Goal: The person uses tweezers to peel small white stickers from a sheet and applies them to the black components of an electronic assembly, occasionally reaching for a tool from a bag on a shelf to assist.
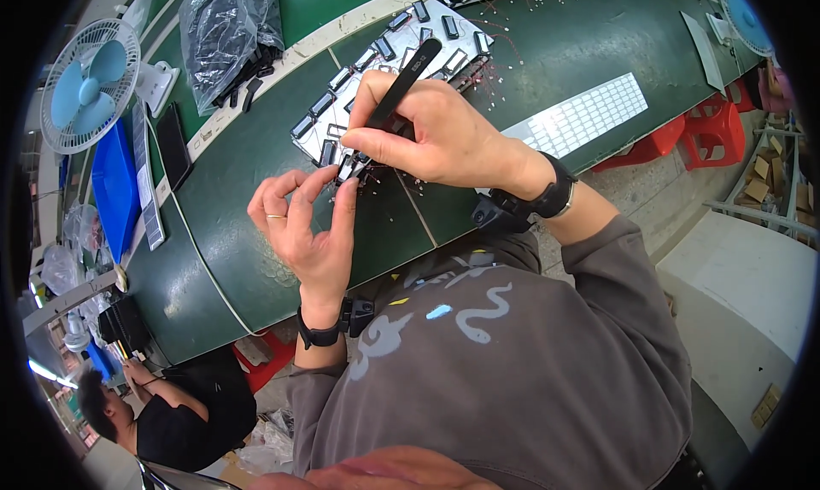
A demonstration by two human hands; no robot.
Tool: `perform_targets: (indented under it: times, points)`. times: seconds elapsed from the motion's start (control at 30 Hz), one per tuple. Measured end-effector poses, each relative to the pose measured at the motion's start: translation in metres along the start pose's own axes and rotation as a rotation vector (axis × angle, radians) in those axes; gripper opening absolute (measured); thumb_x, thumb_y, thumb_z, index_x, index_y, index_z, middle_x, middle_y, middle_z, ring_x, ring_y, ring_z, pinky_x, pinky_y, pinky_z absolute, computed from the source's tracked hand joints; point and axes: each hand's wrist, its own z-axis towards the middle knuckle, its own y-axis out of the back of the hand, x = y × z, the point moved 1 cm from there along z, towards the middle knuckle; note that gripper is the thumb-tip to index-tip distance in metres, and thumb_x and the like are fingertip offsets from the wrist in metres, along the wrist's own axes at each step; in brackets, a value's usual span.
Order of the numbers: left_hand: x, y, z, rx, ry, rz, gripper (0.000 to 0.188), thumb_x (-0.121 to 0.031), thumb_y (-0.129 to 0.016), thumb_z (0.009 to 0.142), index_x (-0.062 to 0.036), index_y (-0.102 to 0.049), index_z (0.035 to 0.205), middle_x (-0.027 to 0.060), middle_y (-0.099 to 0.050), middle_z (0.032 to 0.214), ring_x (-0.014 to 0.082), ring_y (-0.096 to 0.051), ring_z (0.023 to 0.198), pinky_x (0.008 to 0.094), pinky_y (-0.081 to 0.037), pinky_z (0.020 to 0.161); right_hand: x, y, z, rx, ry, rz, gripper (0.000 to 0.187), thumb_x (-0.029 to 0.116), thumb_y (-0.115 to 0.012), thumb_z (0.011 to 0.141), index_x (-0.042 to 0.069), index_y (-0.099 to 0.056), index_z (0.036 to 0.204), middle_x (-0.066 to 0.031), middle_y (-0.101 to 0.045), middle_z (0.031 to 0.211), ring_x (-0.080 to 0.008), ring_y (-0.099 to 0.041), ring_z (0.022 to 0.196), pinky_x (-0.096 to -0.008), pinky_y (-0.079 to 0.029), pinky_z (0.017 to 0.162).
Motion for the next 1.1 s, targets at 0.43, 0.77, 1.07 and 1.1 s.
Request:
perform_targets:
  times: [0.43,0.77,1.07,1.1]
  points:
    - [0.0,0.0,0.0,0.01,-0.011,-0.002,0.028,-0.012,-0.089,0.073,-0.0112,-0.076,0.098,0.002,-0.06,0.098,0.0251,-0.052,0.102,0.0357,-0.043,0.085,-0.003,-0.005,-0.001,-0.019,0.061,-0.114,0.011,0.007,-0.072,0.093,0.002,-0.063,0.095,-0.0043,-0.06,0.085,-0.0121,-0.057,0.072,-0.0278,-0.045,0.064]
    - [-0.002,-0.005,-0.003,-0.034,-0.169,0.052,0.026,-0.006,-0.087,0.073,-0.0128,-0.078,0.096,-0.0003,-0.065,0.099,0.0227,-0.056,0.098,0.0345,-0.047,0.083,0.0,-0.006,0.0,-0.026,0.015,-0.093,0.012,0.007,-0.073,0.092,0.002,-0.062,0.093,-0.0048,-0.061,0.085,-0.0122,-0.058,0.075,-0.0284,-0.045,0.065]
    - [-0.006,-0.002,0.002,-0.017,-0.152,0.067,0.026,-0.005,-0.086,0.074,-0.0126,-0.077,0.097,0.0,-0.066,0.096,0.0227,-0.057,0.096,0.0342,-0.047,0.083,0.003,0.019,-0.028,-0.33,0.209,-0.009,0.014,0.005,-0.07,0.094,0.002,-0.059,0.101,-0.0049,-0.062,0.091,-0.0102,-0.058,0.08,-0.0252,-0.047,0.071]
    - [-0.007,-0.001,0.004,-0.01,-0.146,0.085,0.027,-0.005,-0.085,0.075,-0.0127,-0.077,0.099,0.0005,-0.067,0.097,0.0229,-0.058,0.096,0.0341,-0.048,0.083,0.003,0.026,-0.037,-0.417,0.233,0.023,0.015,0.006,-0.069,0.094,0.002,-0.059,0.104,-0.0047,-0.062,0.092,-0.0099,-0.058,0.08,-0.0243,-0.047,0.072]
